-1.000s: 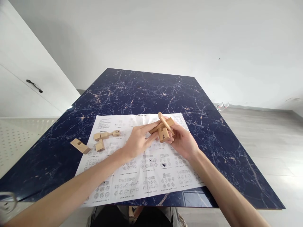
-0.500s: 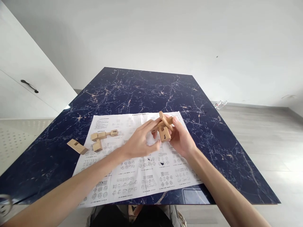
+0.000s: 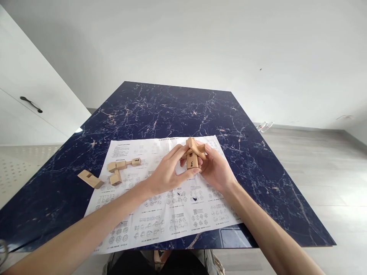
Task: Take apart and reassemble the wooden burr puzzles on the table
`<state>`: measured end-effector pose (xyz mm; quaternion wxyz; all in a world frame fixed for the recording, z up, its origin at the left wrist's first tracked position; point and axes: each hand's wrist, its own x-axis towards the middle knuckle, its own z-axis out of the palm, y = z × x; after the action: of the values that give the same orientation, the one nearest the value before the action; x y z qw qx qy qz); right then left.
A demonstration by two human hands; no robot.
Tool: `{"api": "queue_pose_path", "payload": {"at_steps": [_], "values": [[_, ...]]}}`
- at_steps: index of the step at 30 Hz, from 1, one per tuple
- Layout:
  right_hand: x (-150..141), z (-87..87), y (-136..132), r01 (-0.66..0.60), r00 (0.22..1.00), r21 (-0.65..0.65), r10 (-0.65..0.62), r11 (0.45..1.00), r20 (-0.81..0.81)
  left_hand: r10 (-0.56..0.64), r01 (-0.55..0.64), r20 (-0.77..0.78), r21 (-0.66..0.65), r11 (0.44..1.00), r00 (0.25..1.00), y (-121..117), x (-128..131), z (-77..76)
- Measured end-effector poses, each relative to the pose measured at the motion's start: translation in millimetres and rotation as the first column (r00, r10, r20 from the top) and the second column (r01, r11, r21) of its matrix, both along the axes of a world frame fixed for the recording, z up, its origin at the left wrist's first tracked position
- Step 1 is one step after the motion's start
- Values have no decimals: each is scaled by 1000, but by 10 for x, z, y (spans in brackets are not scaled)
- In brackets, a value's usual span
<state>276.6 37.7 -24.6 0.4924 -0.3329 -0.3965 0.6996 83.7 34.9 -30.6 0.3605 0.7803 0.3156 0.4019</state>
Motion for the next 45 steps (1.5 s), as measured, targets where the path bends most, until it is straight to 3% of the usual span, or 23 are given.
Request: {"api": "queue_pose_path", "payload": {"at_steps": [5, 13, 25, 34, 41, 45], "values": [[-13, 42, -1, 14, 999, 21, -15, 1000, 49, 8, -8, -12, 9, 1000, 1000, 12, -2, -10], [54, -25, 23, -16, 1000, -30, 16, 999, -10, -11, 43, 140, -227, 973, 990, -1, -8, 12], [105, -67, 39, 34, 999, -81, -31, 996, 33, -10, 57, 227, -200, 978, 974, 21, 38, 3], [56, -51, 0, 84, 991, 39, -88, 996, 100, 10, 12, 148, -149, 989, 989, 17, 25, -37], [64, -48, -21, 98, 985, 104, -112, 990, 131, -54, 97, 202, -208, 973, 978, -28, 35, 25], [60, -25, -21, 85, 980, 145, -109, 986, 166, -23, 70, 227, -201, 977, 974, -49, 52, 66]]}}
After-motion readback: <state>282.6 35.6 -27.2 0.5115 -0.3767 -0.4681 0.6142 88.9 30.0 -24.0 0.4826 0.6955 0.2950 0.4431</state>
